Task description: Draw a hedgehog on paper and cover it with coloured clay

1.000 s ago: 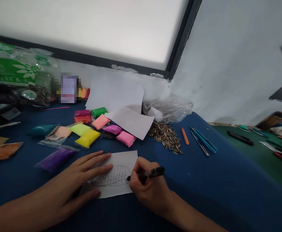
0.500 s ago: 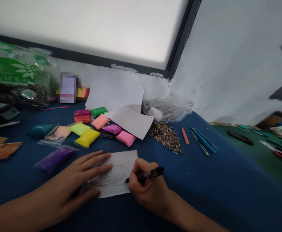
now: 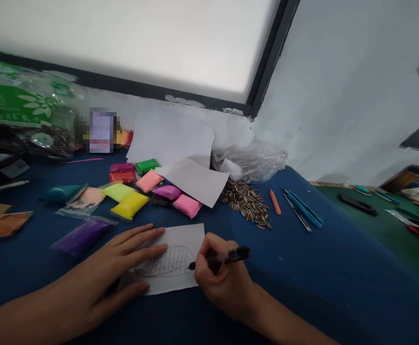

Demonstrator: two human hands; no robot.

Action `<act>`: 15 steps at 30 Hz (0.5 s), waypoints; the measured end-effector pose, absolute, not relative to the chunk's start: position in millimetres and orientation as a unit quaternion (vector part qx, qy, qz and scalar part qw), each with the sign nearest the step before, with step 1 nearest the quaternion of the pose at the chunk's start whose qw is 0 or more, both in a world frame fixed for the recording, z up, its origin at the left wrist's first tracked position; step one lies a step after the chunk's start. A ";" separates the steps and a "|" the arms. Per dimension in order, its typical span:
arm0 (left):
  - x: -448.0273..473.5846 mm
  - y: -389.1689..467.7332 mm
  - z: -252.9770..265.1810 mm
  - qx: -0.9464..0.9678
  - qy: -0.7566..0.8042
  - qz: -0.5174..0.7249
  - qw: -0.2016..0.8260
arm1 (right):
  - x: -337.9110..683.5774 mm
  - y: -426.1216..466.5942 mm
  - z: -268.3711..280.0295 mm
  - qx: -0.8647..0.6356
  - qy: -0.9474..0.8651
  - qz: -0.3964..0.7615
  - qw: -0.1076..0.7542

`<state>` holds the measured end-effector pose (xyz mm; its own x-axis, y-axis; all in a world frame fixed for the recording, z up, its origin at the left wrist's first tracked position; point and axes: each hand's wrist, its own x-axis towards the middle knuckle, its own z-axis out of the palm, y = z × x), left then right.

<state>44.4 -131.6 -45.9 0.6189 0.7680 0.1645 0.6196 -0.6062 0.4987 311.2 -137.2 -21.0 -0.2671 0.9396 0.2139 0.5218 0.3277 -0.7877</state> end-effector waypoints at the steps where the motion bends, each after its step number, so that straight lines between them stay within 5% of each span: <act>1: 43.7 -130.8 -45.1 0.878 0.393 0.177 0.205 | 312.2 -136.6 -22.1 -0.507 -0.729 0.294 0.354; 15: 44.1 -131.5 -44.4 0.875 0.393 0.188 0.211 | 312.7 -132.3 -25.4 -0.512 -0.729 0.287 0.353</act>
<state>44.1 -131.5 -44.4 0.6211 0.7667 0.1622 0.6083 -0.6022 0.5171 312.7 -132.3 -25.4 -0.2266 0.9487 0.2205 0.5435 0.3110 -0.7796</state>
